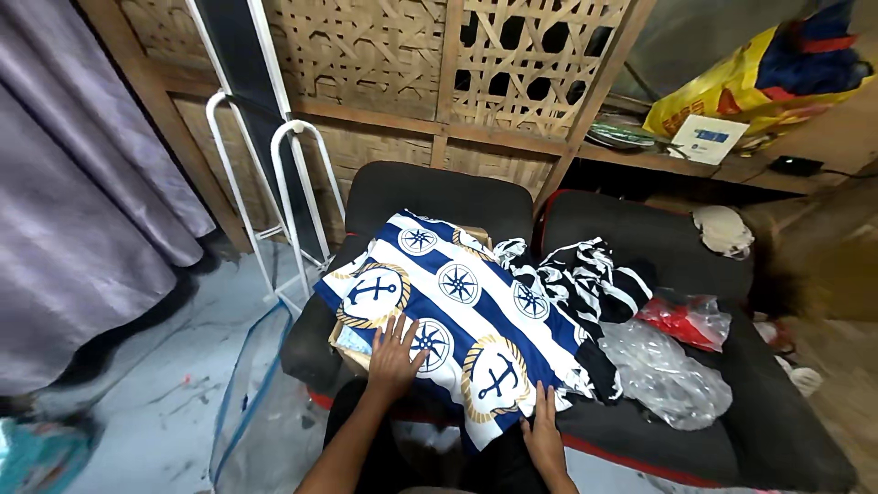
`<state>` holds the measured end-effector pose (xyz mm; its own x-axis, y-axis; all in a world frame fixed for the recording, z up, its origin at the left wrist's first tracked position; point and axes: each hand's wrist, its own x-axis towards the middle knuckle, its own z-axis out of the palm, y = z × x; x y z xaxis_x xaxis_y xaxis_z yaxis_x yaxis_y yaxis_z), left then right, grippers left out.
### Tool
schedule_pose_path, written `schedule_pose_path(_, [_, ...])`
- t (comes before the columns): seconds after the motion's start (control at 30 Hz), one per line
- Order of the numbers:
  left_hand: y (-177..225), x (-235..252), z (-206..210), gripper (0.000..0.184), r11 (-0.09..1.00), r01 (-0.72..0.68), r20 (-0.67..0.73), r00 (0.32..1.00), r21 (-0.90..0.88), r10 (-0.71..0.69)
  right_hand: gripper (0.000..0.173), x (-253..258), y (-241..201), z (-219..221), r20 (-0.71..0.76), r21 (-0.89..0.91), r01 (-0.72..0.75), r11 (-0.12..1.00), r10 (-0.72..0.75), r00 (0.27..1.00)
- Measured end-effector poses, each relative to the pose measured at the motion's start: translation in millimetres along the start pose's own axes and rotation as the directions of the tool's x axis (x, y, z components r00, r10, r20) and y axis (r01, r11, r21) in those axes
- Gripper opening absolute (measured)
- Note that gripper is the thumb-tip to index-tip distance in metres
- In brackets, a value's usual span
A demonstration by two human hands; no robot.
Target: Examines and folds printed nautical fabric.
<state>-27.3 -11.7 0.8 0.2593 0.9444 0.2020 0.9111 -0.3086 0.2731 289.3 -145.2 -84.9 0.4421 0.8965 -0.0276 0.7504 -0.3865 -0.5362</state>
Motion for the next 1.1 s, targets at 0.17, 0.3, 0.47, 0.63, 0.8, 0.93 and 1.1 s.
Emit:
schedule_pose_path(0.17, [-1, 0, 2, 0.067, 1.0, -0.007, -0.016, 1.0, -0.007, 0.007, 0.094, -1, 2, 1, -0.017, 0.039, 0.027, 0.999, -0.027, 0.999])
schedule_pose_path(0.3, [-1, 0, 2, 0.067, 1.0, -0.009, -0.026, 1.0, -0.029, 0.008, 0.096, -3, 0, -1, -0.012, 0.018, 0.035, 0.999, -0.035, 0.999])
schedule_pose_path(0.47, [-2, -2, 7, 0.066, 0.999, -0.027, -0.091, 0.996, -0.036, 0.023, 0.099, -4, 1, 7, -0.045, -0.023, 0.037, 0.999, -0.038, 0.998])
schedule_pose_path(0.63, [-3, -2, 11, 0.064, 0.999, -0.043, -0.149, 0.988, -0.019, 0.04, 0.1, -4, 1, 7, -0.061, -0.04, 0.037, 0.999, -0.039, 0.997])
schedule_pose_path(0.8, [-1, -2, 9, 0.062, 0.999, -0.047, -0.18, 0.983, -0.022, 0.042, 0.1, -4, 0, 11, -0.089, -0.048, 0.041, 0.998, -0.045, 0.995])
schedule_pose_path(0.93, [2, -2, 6, 0.061, 1.0, -0.03, -0.153, 0.988, -0.006, 0.029, 0.101, -3, 0, 10, -0.066, -0.081, 0.024, 0.996, -0.03, 0.997])
schedule_pose_path(1.1, [3, -2, 5, 0.06, 1.0, -0.018, -0.138, 0.99, -0.006, 0.017, 0.1, -3, 3, 11, -0.074, -0.089, 0.032, 0.995, -0.038, 0.997])
